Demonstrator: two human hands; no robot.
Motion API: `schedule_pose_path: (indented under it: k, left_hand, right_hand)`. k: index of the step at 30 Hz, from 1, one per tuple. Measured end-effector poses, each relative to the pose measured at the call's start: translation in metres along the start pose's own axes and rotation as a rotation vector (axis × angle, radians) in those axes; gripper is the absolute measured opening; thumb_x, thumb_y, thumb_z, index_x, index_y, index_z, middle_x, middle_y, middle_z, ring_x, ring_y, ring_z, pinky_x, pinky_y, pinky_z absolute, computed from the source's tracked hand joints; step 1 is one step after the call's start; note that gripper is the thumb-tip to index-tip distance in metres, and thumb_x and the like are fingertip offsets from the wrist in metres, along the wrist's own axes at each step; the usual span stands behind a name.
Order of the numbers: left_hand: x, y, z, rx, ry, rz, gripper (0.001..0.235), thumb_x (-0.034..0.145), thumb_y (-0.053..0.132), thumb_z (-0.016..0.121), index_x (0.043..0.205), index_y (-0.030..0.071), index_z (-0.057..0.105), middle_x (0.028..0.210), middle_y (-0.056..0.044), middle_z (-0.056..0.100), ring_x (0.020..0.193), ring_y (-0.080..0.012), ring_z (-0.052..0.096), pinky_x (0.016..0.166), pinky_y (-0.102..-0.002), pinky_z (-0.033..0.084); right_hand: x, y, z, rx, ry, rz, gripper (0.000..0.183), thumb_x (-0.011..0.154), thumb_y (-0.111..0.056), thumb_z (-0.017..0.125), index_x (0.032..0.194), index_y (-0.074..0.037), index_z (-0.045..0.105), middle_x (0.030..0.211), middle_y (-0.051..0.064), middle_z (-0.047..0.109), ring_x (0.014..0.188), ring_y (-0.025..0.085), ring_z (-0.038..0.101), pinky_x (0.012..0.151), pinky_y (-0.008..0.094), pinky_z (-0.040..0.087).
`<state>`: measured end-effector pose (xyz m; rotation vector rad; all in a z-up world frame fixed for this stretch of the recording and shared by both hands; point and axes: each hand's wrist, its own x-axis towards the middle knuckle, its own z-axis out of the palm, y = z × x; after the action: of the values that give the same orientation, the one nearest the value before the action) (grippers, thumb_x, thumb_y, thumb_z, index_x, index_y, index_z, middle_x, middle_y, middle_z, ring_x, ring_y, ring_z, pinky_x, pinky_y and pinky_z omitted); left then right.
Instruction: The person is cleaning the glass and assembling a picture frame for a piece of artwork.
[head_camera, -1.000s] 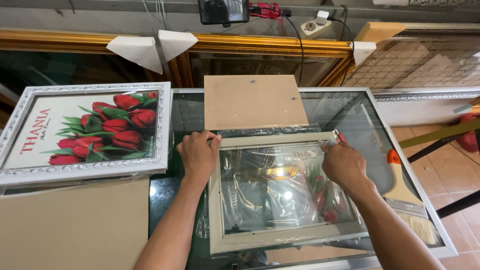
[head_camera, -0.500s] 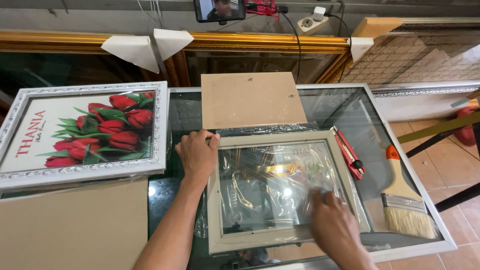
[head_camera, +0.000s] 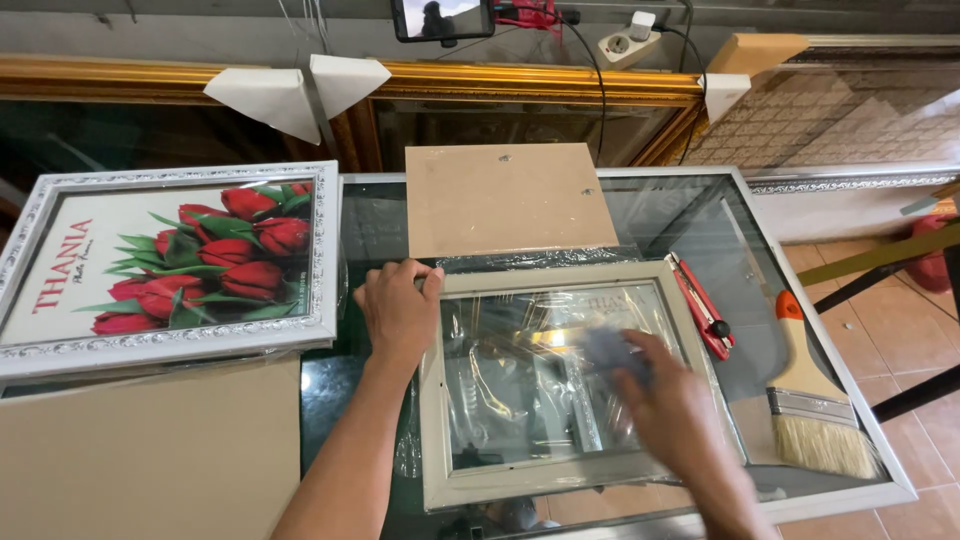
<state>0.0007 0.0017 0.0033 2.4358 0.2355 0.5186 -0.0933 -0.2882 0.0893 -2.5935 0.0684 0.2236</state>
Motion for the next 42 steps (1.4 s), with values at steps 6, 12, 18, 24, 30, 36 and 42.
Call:
schedule_pose_path:
  k: [6, 12, 18, 24, 30, 36, 42]
  left_hand:
    - [0.0, 0.002, 0.0, 0.006, -0.028, -0.033, 0.022, 0.092, 0.036, 0.07, 0.091, 0.014, 0.075, 0.098, -0.008, 0.07, 0.102, -0.0299, 0.059, 0.101, -0.048, 0.037]
    - [0.001, 0.001, 0.001, 0.01, -0.003, -0.002, 0.022, 0.092, 0.035, 0.07, 0.09, 0.013, 0.075, 0.098, -0.008, 0.07, 0.102, -0.0316, 0.059, 0.099, -0.049, 0.037]
    - [0.001, 0.0, 0.001, -0.01, 0.002, -0.018, 0.021, 0.09, 0.035, 0.071, 0.09, 0.014, 0.075, 0.097, -0.007, 0.071, 0.101, -0.0308, 0.059, 0.099, -0.049, 0.037]
    - [0.001, 0.001, 0.0, 0.012, -0.01, 0.007, 0.021, 0.093, 0.034, 0.071, 0.091, 0.013, 0.074, 0.095, -0.007, 0.069, 0.098, -0.0301, 0.059, 0.099, -0.048, 0.038]
    - [-0.001, 0.002, -0.003, 0.015, 0.002, 0.016, 0.022, 0.093, 0.033, 0.071, 0.091, 0.012, 0.074, 0.097, -0.008, 0.069, 0.1, -0.0308, 0.059, 0.098, -0.048, 0.038]
    - [0.001, 0.001, -0.001, 0.015, 0.01, -0.006, 0.021, 0.091, 0.033, 0.071, 0.091, 0.013, 0.075, 0.097, -0.009, 0.07, 0.1, -0.0313, 0.059, 0.099, -0.049, 0.037]
    - [-0.002, 0.001, -0.002, 0.01, 0.006, 0.009, 0.021, 0.093, 0.033, 0.071, 0.09, 0.012, 0.074, 0.097, -0.009, 0.07, 0.1, -0.0314, 0.059, 0.097, -0.048, 0.038]
  right_hand:
    - [0.034, 0.051, 0.016, -0.325, 0.37, -0.007, 0.032, 0.091, -0.018, 0.065, 0.119, -0.002, 0.065, 0.114, 0.024, 0.07, 0.101, 0.043, 0.068, 0.087, 0.052, 0.054]
    - [0.01, -0.034, 0.097, -0.315, 0.09, -0.364, 0.025, 0.077, -0.001, 0.059, 0.101, 0.006, 0.059, 0.102, 0.027, 0.062, 0.093, 0.041, 0.066, 0.079, 0.046, 0.057]
    - [0.011, -0.04, 0.071, -0.035, -0.114, -0.564, 0.03, 0.087, -0.009, 0.064, 0.115, 0.001, 0.064, 0.105, 0.022, 0.065, 0.098, 0.04, 0.066, 0.085, 0.045, 0.053]
    - [0.056, 0.058, 0.0, -0.073, 0.349, -0.069, 0.034, 0.091, -0.017, 0.064, 0.122, -0.005, 0.066, 0.108, 0.023, 0.072, 0.098, 0.042, 0.07, 0.086, 0.05, 0.055]
    - [0.057, 0.009, 0.06, -0.378, 0.177, -0.11, 0.029, 0.087, -0.017, 0.063, 0.11, 0.001, 0.06, 0.109, 0.025, 0.065, 0.1, 0.041, 0.067, 0.085, 0.049, 0.055]
    - [0.025, -0.082, 0.111, -0.247, -0.087, -0.528, 0.028, 0.083, 0.0, 0.06, 0.111, 0.001, 0.06, 0.109, 0.024, 0.063, 0.1, 0.041, 0.065, 0.087, 0.049, 0.055]
    - [0.064, 0.004, 0.029, 0.161, 0.03, -0.202, 0.034, 0.091, -0.022, 0.066, 0.124, -0.014, 0.067, 0.108, 0.018, 0.075, 0.091, 0.036, 0.073, 0.081, 0.044, 0.057]
